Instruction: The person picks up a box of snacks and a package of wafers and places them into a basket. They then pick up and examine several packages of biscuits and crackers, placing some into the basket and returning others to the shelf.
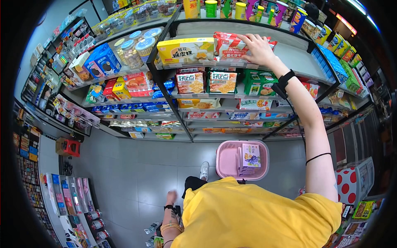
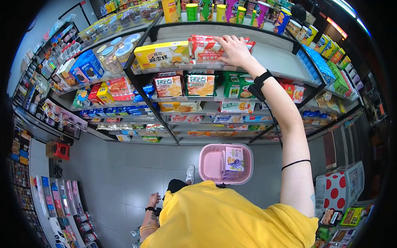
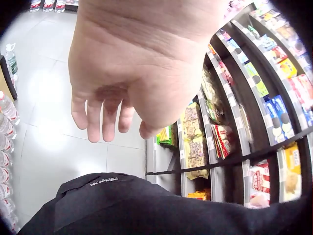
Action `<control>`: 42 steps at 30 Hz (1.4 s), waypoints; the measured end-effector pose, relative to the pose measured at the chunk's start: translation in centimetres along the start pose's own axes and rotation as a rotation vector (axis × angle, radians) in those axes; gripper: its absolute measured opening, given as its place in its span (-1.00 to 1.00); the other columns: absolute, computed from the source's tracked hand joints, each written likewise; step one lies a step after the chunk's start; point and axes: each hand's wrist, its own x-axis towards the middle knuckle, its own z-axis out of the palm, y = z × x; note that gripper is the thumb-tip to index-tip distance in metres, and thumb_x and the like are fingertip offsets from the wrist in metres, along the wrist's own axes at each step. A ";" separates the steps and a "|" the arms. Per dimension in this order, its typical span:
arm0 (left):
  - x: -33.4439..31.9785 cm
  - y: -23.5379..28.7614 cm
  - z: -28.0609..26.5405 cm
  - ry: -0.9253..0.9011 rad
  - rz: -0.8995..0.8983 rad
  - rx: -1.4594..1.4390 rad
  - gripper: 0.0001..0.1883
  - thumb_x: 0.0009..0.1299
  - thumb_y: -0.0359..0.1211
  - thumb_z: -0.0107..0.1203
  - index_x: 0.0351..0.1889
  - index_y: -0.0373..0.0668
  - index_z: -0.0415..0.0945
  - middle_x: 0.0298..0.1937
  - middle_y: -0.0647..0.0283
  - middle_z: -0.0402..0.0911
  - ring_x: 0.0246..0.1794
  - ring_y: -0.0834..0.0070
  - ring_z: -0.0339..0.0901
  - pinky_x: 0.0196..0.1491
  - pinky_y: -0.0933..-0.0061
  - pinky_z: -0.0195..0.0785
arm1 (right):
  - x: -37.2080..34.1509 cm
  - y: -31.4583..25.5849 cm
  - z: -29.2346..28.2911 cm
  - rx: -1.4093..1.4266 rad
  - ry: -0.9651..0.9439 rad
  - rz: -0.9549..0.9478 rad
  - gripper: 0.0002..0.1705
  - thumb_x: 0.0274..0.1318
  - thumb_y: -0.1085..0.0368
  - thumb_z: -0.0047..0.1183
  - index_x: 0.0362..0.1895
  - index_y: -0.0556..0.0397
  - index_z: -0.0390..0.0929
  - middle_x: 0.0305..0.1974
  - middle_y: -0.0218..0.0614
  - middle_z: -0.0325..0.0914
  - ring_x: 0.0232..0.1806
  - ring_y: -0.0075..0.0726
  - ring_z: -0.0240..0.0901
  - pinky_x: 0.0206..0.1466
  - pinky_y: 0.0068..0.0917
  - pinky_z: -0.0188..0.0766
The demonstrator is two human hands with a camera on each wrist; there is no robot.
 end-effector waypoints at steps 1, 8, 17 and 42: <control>0.2 0.0 -0.1 -0.003 0.000 0.000 -0.62 0.44 -0.09 0.10 0.05 -0.13 0.40 -0.16 0.27 0.64 -0.27 0.47 0.60 -0.23 0.31 0.38 | 0.1 0.2 -0.2 0.015 -0.025 -0.004 0.00 -0.11 -0.06 0.38 0.44 -0.26 0.20 0.18 -0.16 0.44 0.20 0.04 0.39 0.18 0.04 0.28; 0.2 0.1 -0.3 -0.007 -0.036 0.015 -0.62 0.44 -0.12 0.10 0.06 -0.15 0.40 -0.17 0.26 0.64 -0.27 0.46 0.60 -0.23 0.30 0.38 | 0.1 5.5 -2.0 0.153 -0.160 0.120 0.26 -0.32 -0.23 0.45 0.52 -0.31 0.09 0.37 -0.11 0.28 0.44 0.13 0.11 0.42 0.18 0.06; -0.1 -0.2 -1.0 -0.017 -0.053 0.020 -0.61 0.44 -0.14 0.09 0.09 -0.17 0.39 -0.13 0.24 0.63 -0.22 0.40 0.60 -0.20 0.28 0.40 | -3.8 9.2 1.6 1.130 -0.100 0.519 0.51 -0.42 0.15 0.66 0.57 -0.05 -0.18 0.36 0.02 0.22 0.38 -0.11 0.22 0.44 -0.24 0.17; -0.1 -1.5 -0.3 0.017 -0.077 -0.023 -0.65 0.47 -0.11 0.09 0.06 -0.11 0.41 -0.15 0.27 0.65 -0.26 0.48 0.61 -0.30 0.39 0.40 | 7.2 1.8 -1.6 0.306 -0.260 0.153 0.05 0.06 -0.35 0.17 0.50 -0.07 0.17 0.39 -0.07 0.30 0.44 0.03 0.16 0.49 0.00 0.00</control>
